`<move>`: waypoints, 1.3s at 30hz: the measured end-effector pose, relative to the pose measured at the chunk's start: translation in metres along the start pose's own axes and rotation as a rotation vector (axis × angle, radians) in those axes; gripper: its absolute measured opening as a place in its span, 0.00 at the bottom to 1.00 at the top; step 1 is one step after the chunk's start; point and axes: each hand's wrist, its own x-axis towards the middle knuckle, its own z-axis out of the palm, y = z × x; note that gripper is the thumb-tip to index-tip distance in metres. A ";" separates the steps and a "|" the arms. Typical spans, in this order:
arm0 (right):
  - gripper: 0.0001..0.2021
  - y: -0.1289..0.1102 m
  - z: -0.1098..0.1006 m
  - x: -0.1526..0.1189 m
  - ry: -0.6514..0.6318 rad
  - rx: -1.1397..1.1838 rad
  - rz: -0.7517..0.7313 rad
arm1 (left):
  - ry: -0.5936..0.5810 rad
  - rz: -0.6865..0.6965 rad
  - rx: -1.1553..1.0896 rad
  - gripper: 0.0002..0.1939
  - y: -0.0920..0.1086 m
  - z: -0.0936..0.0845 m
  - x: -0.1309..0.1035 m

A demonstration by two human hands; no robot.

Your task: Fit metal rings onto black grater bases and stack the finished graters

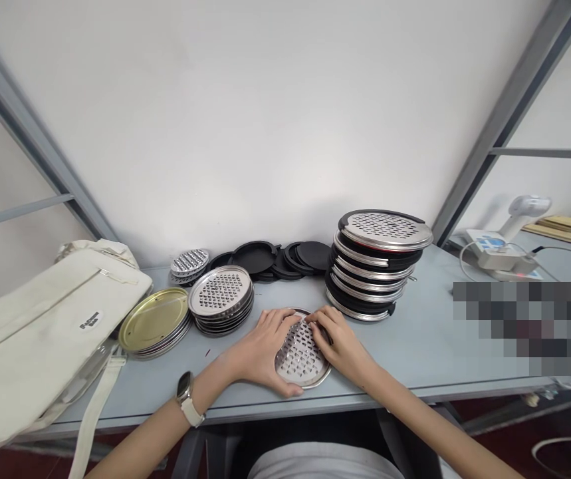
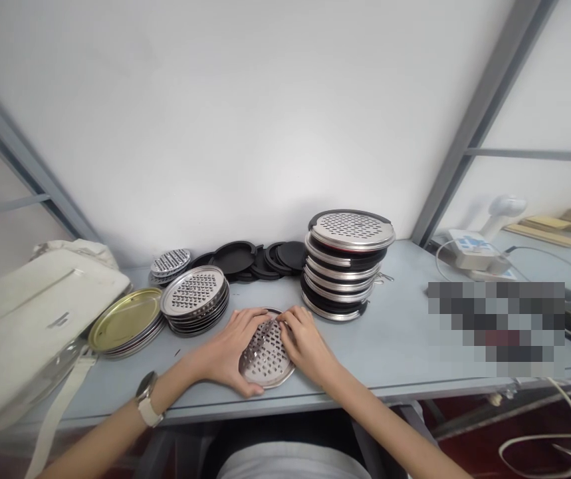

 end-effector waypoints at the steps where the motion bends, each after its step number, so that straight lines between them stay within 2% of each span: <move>1: 0.09 0.000 0.000 0.000 0.001 0.005 -0.002 | -0.007 0.003 0.003 0.56 0.000 0.000 0.000; 9: 0.09 0.003 0.000 0.003 -0.027 0.098 0.018 | -0.031 0.007 0.031 0.54 0.001 -0.002 0.000; 16: 0.05 0.001 0.002 0.008 -0.029 0.090 0.071 | -0.026 -0.002 0.019 0.55 0.001 -0.001 0.000; 26: 0.03 -0.009 0.002 0.000 -0.015 0.065 0.022 | -0.018 -0.011 0.006 0.54 -0.001 0.002 0.001; 30: 0.03 -0.009 0.006 0.001 -0.054 0.098 -0.023 | -0.019 -0.015 0.002 0.53 -0.001 0.002 0.001; 39: 0.03 -0.012 0.019 0.003 -0.043 0.030 0.003 | -0.024 -0.015 -0.026 0.53 -0.002 0.002 0.002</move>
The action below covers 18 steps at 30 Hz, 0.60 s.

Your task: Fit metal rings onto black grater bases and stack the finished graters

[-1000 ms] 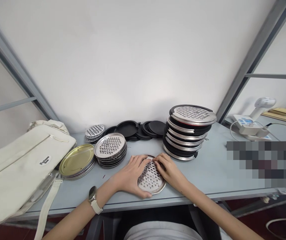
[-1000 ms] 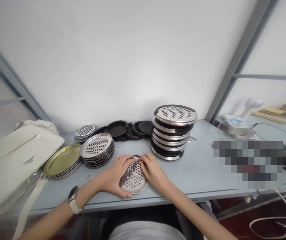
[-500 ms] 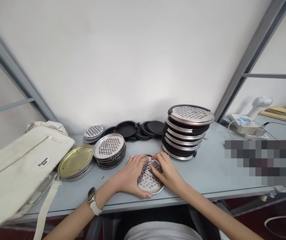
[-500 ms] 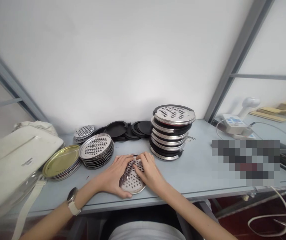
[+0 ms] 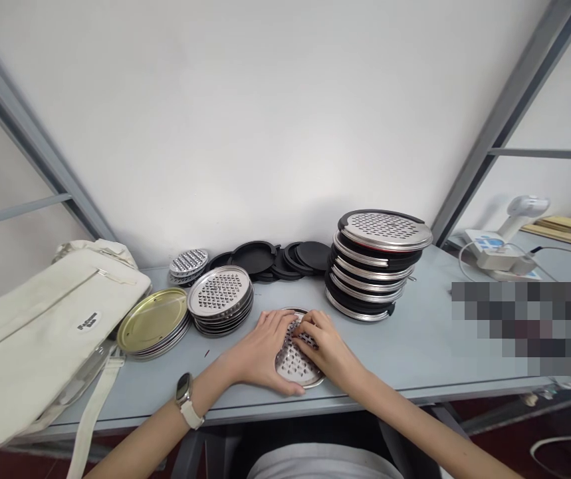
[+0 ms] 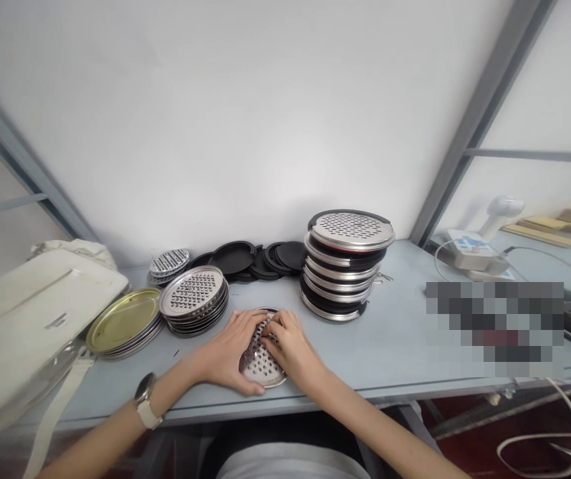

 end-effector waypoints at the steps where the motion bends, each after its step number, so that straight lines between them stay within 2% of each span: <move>1: 0.03 -0.001 0.000 0.000 -0.008 -0.003 0.005 | 0.002 -0.001 0.001 0.53 0.000 0.000 0.000; 7: 0.06 -0.007 -0.002 0.005 -0.034 -0.007 0.007 | 0.007 -0.009 -0.001 0.53 0.003 -0.002 0.000; 15: 0.07 -0.007 0.002 0.002 0.034 0.015 0.013 | 0.006 0.004 0.002 0.54 0.003 -0.002 0.000; 18: 0.07 -0.007 0.001 0.001 -0.003 0.064 0.055 | 0.005 -0.004 -0.006 0.55 0.001 -0.001 -0.001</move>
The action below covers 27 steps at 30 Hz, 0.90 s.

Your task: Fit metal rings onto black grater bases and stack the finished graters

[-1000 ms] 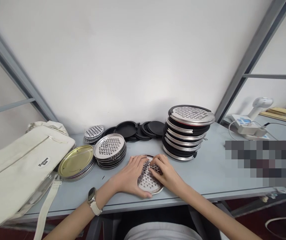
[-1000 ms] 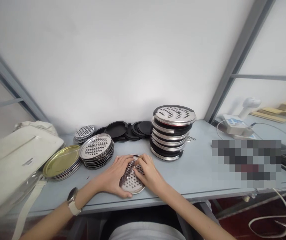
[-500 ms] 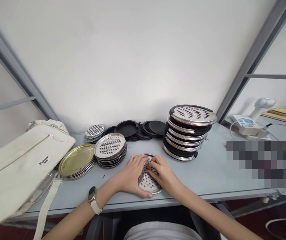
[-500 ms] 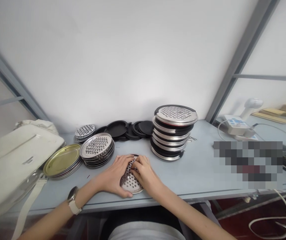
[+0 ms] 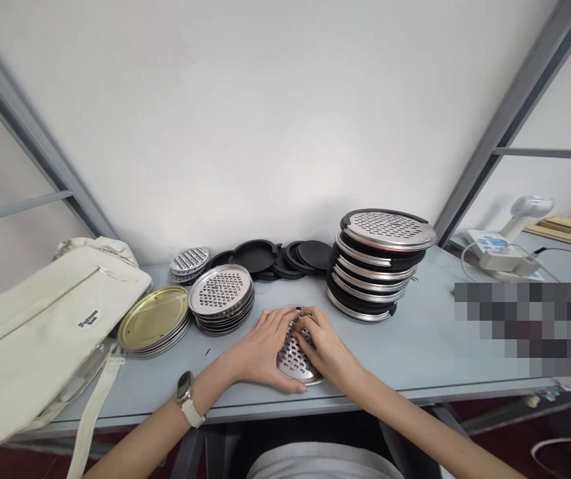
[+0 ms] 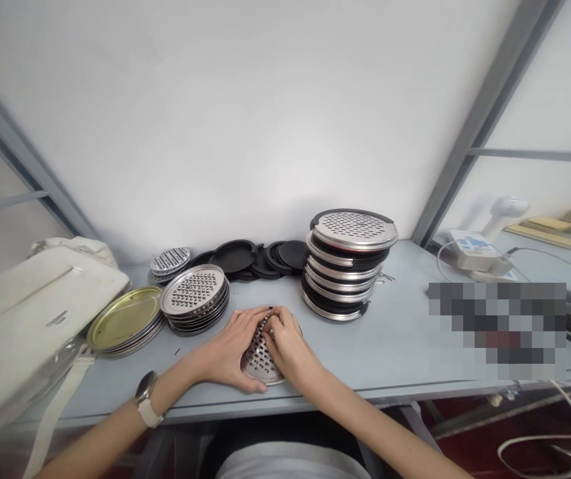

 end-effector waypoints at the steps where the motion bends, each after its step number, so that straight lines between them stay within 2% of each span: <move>1: 0.07 0.000 0.000 0.000 -0.014 0.010 0.011 | 0.001 -0.002 -0.003 0.55 0.000 0.000 0.000; 16: 0.04 0.005 -0.004 0.001 -0.058 -0.011 0.016 | 0.044 0.025 -0.001 0.54 0.004 0.000 0.003; 27: 0.04 -0.004 -0.018 0.003 -0.120 0.054 0.024 | 0.061 0.067 -0.010 0.54 0.005 0.001 0.003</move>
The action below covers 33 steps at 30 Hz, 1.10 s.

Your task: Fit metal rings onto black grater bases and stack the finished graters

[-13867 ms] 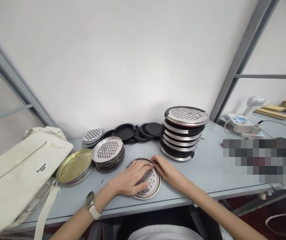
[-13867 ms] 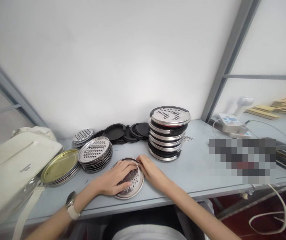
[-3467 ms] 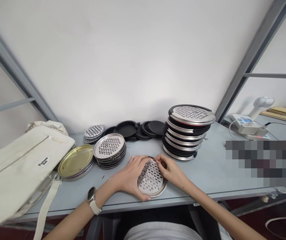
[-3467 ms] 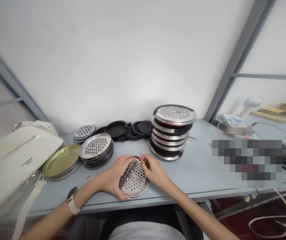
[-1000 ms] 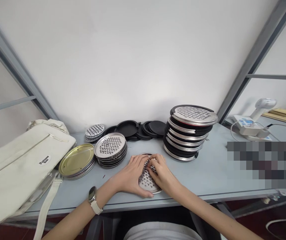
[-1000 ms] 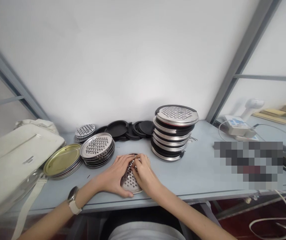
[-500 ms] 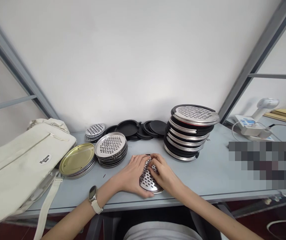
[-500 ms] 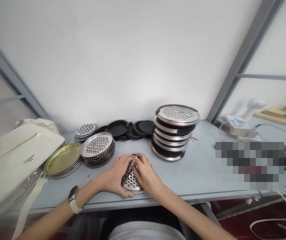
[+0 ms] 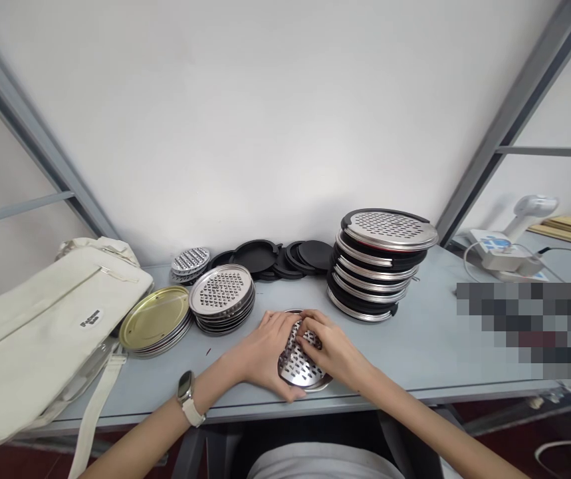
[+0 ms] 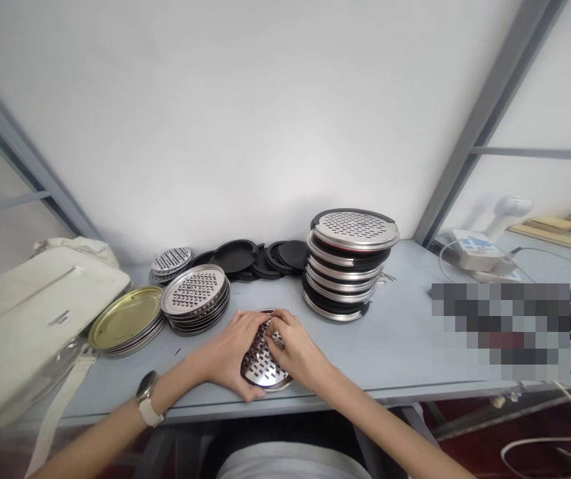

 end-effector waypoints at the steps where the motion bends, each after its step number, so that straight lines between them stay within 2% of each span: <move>1: 0.04 0.000 -0.001 0.000 -0.001 0.006 0.000 | -0.001 0.005 -0.001 0.54 0.000 0.000 0.000; 7: 0.02 -0.004 -0.008 -0.002 0.005 0.064 -0.021 | -0.003 0.018 0.000 0.56 0.001 -0.001 0.000; 14: 0.06 -0.001 -0.018 0.000 0.056 0.144 0.091 | -0.028 0.022 0.037 0.57 0.000 0.000 -0.001; 23: 0.15 0.000 -0.018 -0.001 0.034 0.191 0.159 | -0.024 0.026 0.081 0.59 0.001 0.000 -0.001; 33: 0.21 0.003 -0.023 0.001 0.039 0.206 0.113 | -0.025 0.009 0.122 0.60 0.001 0.001 -0.003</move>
